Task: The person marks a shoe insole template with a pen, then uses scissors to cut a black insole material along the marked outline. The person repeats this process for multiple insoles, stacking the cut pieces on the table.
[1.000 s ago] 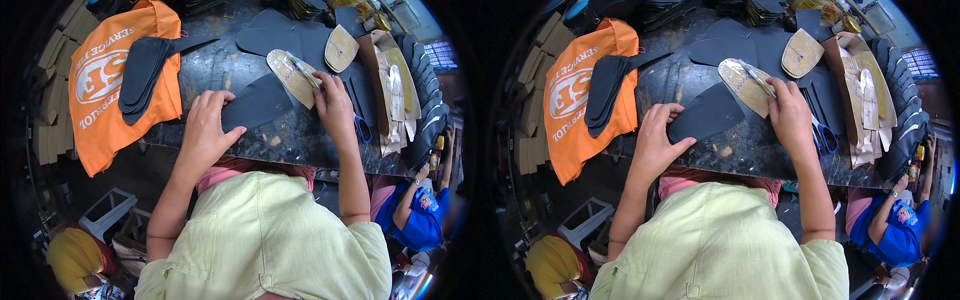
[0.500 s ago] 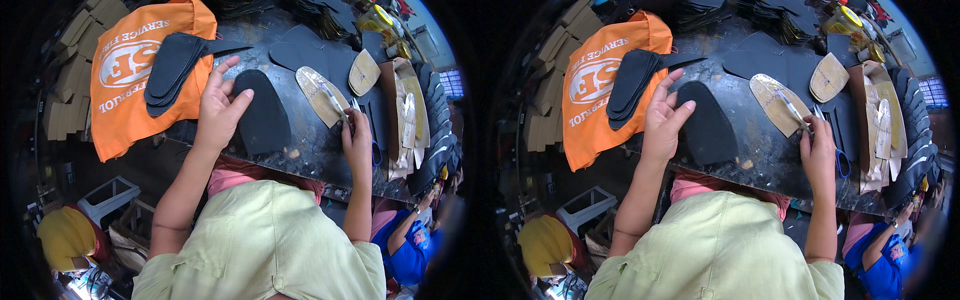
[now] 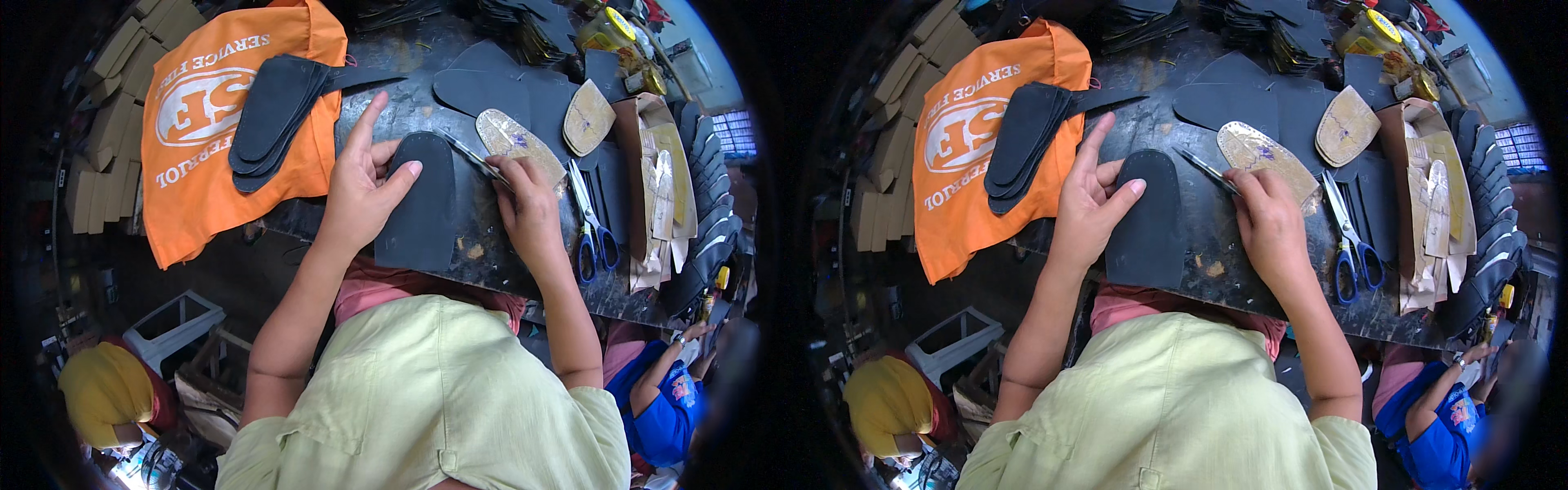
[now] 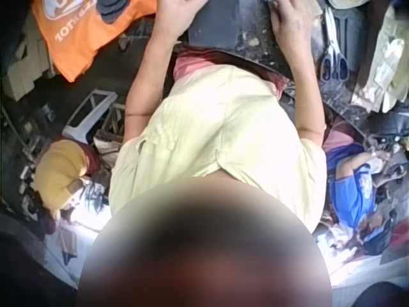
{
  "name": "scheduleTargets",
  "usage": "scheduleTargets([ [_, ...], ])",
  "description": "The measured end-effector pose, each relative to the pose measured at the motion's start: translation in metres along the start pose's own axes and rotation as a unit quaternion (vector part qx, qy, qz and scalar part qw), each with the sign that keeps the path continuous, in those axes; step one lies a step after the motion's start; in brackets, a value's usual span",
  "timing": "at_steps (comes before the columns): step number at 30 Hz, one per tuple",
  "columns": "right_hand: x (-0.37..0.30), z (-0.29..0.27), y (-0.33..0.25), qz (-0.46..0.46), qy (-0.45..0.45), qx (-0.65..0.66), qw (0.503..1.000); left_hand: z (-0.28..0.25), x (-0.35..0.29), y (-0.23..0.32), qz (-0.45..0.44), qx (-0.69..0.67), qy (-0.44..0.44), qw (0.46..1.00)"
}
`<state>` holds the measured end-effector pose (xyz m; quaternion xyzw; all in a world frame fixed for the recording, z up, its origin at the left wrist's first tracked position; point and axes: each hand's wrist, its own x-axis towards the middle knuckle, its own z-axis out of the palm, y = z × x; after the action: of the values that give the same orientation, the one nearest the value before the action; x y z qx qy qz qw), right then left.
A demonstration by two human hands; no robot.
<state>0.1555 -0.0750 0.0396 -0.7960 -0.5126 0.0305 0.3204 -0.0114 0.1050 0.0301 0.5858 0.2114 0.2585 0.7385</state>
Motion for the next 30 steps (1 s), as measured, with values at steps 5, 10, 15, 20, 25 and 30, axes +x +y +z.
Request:
scheduleTargets([
  [5, -0.021, -0.029, 0.007, 0.054, 0.015, -0.006, 0.998, -0.001, -0.002, -0.007, -0.008, -0.049, 0.005, 0.999],
  [10, -0.074, -0.097, 0.030, 0.210, 0.042, -0.152, 0.965, 0.005, -0.001, -0.017, 0.012, -0.067, 0.020, 0.997],
  [15, -0.105, -0.108, 0.055, 0.229, -0.007, -0.176, 0.957, 0.022, 0.000, -0.019, 0.031, -0.072, 0.016, 0.997],
  [20, -0.114, -0.108, 0.060, 0.236, -0.020, -0.221, 0.946, 0.022, -0.010, -0.013, 0.056, -0.065, 0.037, 0.996],
  [25, -0.122, -0.122, 0.068, 0.281, -0.030, -0.096, 0.954, 0.014, -0.011, -0.008, 0.074, -0.017, 0.025, 0.997],
  [30, -0.118, -0.144, 0.058, 0.377, -0.017, 0.172, 0.910, 0.014, -0.018, 0.000, 0.092, -0.018, 0.012, 0.995],
])
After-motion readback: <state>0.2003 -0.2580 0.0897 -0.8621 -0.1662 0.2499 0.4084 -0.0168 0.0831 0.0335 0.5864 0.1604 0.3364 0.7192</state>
